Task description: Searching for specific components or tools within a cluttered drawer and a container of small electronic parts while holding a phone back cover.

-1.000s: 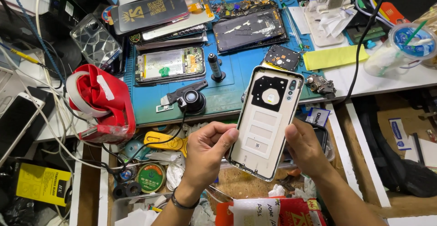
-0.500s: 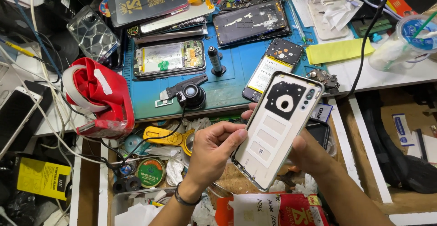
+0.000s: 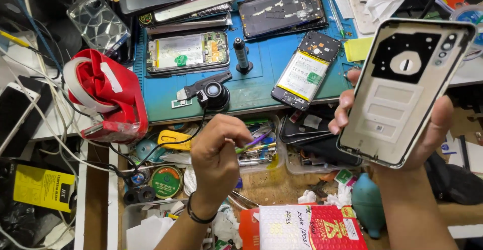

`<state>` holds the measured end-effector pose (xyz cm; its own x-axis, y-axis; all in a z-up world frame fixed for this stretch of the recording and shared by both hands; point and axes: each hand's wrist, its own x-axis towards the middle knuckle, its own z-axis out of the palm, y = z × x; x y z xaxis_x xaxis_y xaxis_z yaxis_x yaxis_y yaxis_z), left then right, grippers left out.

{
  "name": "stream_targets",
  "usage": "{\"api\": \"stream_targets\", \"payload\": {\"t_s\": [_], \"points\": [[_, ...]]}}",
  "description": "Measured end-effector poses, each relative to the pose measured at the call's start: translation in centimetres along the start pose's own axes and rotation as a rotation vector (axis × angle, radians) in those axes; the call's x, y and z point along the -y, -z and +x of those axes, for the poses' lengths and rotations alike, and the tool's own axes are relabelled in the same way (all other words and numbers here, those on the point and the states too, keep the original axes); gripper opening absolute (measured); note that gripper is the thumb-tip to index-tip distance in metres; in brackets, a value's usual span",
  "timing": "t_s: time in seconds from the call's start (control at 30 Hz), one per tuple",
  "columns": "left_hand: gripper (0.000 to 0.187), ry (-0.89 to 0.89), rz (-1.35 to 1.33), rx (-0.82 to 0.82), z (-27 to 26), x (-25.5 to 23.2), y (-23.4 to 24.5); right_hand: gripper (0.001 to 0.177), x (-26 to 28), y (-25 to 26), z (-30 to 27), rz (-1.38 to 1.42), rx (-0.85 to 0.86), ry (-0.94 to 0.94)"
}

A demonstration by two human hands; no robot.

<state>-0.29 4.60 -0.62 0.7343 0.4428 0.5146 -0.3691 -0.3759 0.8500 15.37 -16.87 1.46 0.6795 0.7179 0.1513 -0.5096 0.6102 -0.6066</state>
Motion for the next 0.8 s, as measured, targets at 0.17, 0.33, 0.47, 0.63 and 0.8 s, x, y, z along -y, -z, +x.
{"api": "stream_targets", "payload": {"t_s": [0.17,0.33,0.47,0.63,0.8], "points": [[0.031,-0.204,0.047,-0.061,1.3,-2.7,1.5,0.067,2.5,-0.6,-0.8,-0.470,-0.292,-0.181],[0.028,-0.197,0.173,-0.113,2.1,-5.5,4.3,0.065,4.2,7.8,-6.3,-1.123,-0.298,-0.390],[0.024,-0.030,0.308,0.202,1.4,-4.8,6.7,0.029,2.8,5.7,-6.0,-1.620,-0.443,-0.664],[0.027,0.014,0.862,0.607,-2.0,2.0,9.4,0.050,0.1,5.8,-6.0,-2.237,-0.473,-0.894],[0.051,-0.168,1.309,0.727,-3.1,4.4,9.8,0.044,-0.5,6.8,-8.3,-2.584,-0.306,-0.091]]}}
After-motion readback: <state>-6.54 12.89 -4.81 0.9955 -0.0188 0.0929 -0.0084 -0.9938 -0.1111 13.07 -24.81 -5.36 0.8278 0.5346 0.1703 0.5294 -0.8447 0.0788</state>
